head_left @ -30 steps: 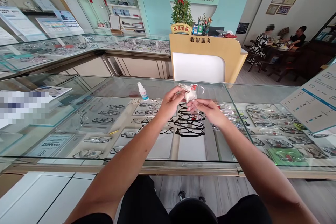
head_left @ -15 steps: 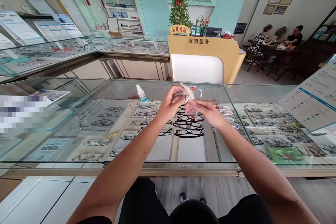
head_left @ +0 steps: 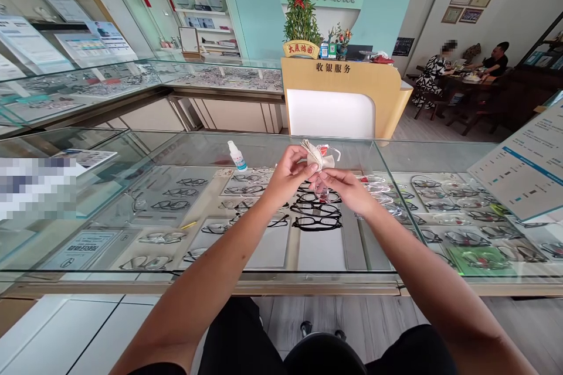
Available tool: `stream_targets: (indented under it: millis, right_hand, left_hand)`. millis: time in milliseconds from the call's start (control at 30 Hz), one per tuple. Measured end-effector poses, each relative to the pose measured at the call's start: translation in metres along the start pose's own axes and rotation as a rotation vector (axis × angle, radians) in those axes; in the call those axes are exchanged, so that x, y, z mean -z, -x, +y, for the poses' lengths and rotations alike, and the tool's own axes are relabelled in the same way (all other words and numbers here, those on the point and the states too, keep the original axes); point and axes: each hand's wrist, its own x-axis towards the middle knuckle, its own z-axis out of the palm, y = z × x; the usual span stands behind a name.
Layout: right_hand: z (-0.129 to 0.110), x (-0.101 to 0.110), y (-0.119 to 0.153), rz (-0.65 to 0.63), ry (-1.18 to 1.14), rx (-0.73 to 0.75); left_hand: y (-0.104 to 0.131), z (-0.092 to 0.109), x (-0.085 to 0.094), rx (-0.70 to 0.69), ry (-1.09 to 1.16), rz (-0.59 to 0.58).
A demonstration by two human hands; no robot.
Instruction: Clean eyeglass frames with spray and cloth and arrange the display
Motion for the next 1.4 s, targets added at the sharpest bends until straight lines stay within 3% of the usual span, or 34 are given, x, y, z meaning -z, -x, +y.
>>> stream_targets:
  millis: [200, 467, 667, 767, 900, 1400]
  right_hand:
    - [-0.0053, 0.0003, 0.0020, -0.042, -0.011, 0.001]
    - [-0.0061, -0.0001, 0.0015, -0.047, -0.046, -0.004]
    - [-0.0058, -0.0005, 0.0011, -0.039, -0.064, 0.000]
    - [-0.0068, -0.0007, 0.0013, -0.038, -0.070, 0.000]
    - [-0.0073, -0.0008, 0.0012, -0.035, -0.051, -0.016]
    - [-0.0068, -0.0004, 0.0010, -0.037, -0.040, 0.004]
  left_hand:
    - [-0.0002, 0.0056, -0.0006, 0.120, 0.061, -0.014]
    - [0.0001, 0.0093, -0.0035, 0.020, -0.031, 0.082]
    - [0.0025, 0.0100, -0.0050, -0.029, -0.104, 0.038]
    - [0.0034, 0.0105, -0.0069, -0.080, -0.145, 0.074]
    - [0.0047, 0.0091, -0.0088, -0.026, -0.130, 0.071]
    - [0.0018, 0.0046, -0.0041, -0.050, -0.129, 0.131]
